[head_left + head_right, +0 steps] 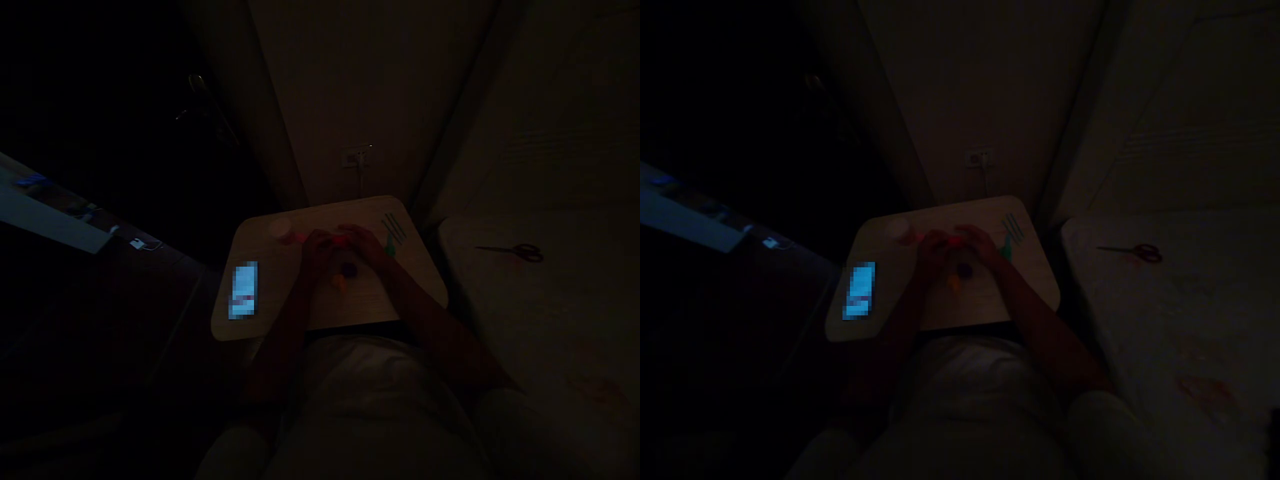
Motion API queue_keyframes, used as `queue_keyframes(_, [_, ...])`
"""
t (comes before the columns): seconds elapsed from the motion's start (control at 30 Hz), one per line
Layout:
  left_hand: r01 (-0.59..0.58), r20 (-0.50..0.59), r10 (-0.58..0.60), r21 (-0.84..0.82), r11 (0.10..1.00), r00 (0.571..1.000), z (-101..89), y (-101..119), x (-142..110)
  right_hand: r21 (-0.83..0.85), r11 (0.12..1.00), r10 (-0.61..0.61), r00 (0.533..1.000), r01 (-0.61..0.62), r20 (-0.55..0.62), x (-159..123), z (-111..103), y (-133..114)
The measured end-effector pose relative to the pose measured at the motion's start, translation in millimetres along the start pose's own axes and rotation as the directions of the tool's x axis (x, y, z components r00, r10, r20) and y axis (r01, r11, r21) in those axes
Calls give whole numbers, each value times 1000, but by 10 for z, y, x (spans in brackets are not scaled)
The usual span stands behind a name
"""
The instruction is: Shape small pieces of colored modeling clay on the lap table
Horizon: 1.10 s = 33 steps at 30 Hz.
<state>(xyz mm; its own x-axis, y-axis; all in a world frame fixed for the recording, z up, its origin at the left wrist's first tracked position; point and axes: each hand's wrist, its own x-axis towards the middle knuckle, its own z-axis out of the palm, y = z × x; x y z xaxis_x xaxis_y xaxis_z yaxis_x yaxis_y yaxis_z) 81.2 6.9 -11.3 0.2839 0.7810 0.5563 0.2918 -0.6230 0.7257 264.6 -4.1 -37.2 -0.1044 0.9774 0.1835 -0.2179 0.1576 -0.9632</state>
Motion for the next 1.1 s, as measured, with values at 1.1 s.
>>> queue_keyframes(1.1, [83, 34, -82, -14, 996, 996, -18, 57, 12, -230, 973, -58, 992, 31, -109, -33, 78, -104])
